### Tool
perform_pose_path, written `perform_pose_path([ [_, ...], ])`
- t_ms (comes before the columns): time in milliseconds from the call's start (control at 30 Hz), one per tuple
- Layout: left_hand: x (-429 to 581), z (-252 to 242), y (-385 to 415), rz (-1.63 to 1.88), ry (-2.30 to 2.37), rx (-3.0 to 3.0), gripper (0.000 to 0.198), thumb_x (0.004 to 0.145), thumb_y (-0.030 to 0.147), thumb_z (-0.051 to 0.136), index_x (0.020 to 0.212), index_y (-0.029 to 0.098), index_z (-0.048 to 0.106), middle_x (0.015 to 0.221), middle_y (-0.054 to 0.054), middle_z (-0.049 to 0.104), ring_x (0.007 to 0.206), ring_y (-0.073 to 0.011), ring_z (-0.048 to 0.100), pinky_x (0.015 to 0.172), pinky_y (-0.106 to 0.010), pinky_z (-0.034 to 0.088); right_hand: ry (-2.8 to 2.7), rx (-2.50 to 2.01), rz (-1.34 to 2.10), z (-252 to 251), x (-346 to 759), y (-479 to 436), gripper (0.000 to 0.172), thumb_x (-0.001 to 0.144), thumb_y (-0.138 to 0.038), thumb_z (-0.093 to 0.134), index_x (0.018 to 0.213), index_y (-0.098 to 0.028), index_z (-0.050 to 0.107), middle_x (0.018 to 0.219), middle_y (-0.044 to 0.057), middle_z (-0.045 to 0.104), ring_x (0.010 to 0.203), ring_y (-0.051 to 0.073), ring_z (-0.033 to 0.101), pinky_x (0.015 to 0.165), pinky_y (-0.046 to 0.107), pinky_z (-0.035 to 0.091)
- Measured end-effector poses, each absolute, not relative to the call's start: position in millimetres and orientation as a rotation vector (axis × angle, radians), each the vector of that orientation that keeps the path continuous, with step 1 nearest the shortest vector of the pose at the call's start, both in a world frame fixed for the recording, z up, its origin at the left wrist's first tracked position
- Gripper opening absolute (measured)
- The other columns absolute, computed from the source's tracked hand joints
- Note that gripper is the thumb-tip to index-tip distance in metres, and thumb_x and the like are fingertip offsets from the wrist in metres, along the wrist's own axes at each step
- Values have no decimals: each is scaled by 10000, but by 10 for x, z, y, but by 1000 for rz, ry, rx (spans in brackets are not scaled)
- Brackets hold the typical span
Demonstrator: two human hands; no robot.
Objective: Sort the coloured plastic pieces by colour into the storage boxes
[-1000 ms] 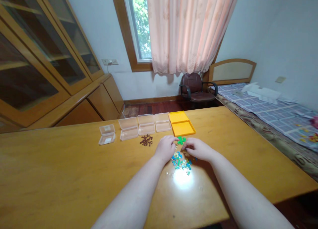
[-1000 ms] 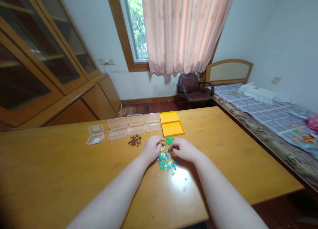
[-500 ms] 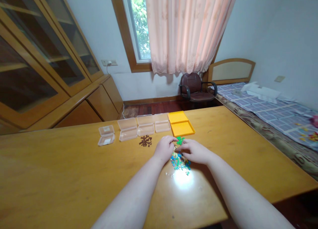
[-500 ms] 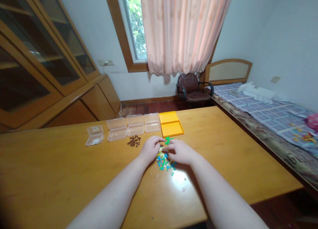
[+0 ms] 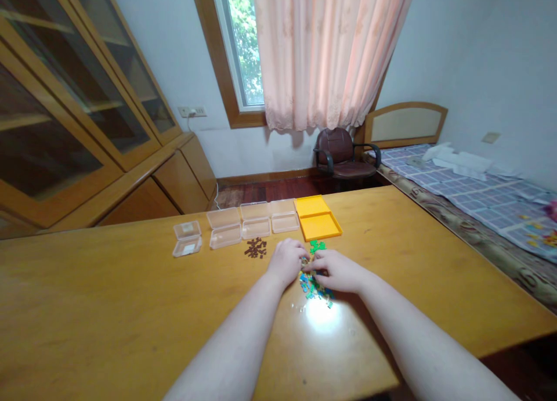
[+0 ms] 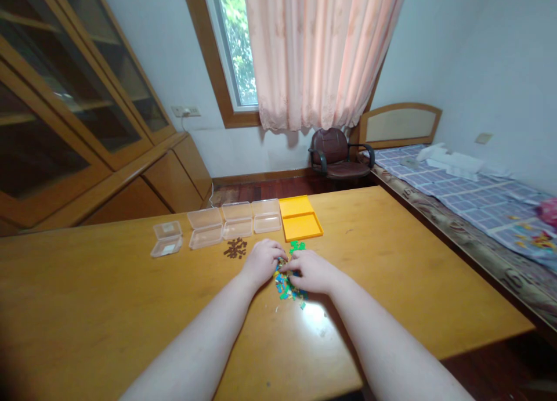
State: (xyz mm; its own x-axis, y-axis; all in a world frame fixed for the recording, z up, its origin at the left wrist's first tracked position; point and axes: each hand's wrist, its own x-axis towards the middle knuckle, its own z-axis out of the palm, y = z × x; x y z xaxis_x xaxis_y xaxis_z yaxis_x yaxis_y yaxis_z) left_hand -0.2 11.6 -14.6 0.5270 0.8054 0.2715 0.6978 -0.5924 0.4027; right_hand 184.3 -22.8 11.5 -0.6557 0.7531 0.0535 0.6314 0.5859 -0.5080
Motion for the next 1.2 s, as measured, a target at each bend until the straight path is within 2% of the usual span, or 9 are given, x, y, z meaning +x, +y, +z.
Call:
perform_pose_path([
  [300,18,-190,116,614,1254,2545,228,785,148,552,775,279,738,852,-11,686,842,-173,538,792,-332,400,-2532,-1235,613,106,1924,-179,292,789,-204,521,1009,-279,698,785,33,580,731,150,539,697,253,398],
  [567,18,-149,118,553,1270,2539,207,747,107,575,672,232,724,766,-16,684,780,-161,557,759,-309,398,-2424,-1416,563,127,2007,-145,235,785,-241,526,914,-214,720,827,62,636,749,160,563,687,247,401],
  [733,13,-177,121,586,973,2657,211,774,135,587,685,273,720,778,26,688,785,-138,549,755,-293,367,-2452,-1388,603,151,2024,-146,250,758,-177,498,873,-219,715,816,39,662,746,154,567,677,236,390],
  [900,9,-194,120,557,765,2740,173,765,160,618,710,285,724,768,36,684,764,-124,547,738,-293,350,-2390,-1541,570,186,2075,-136,204,779,-242,494,796,-180,687,725,42,653,659,144,539,606,234,351],
  [1033,8,-184,100,629,859,2710,195,786,158,589,740,289,727,787,22,682,784,-133,546,754,-298,350,-2362,-1613,644,163,2099,-135,177,755,-287,524,686,-172,639,635,23,619,572,124,497,535,228,309],
  [1200,31,-216,93,607,681,2725,177,787,185,598,715,292,719,823,39,685,813,-123,545,772,-293,345,-2362,-1633,974,118,2146,-145,119,673,-296,603,694,-179,612,606,-15,595,535,106,482,488,210,292],
])
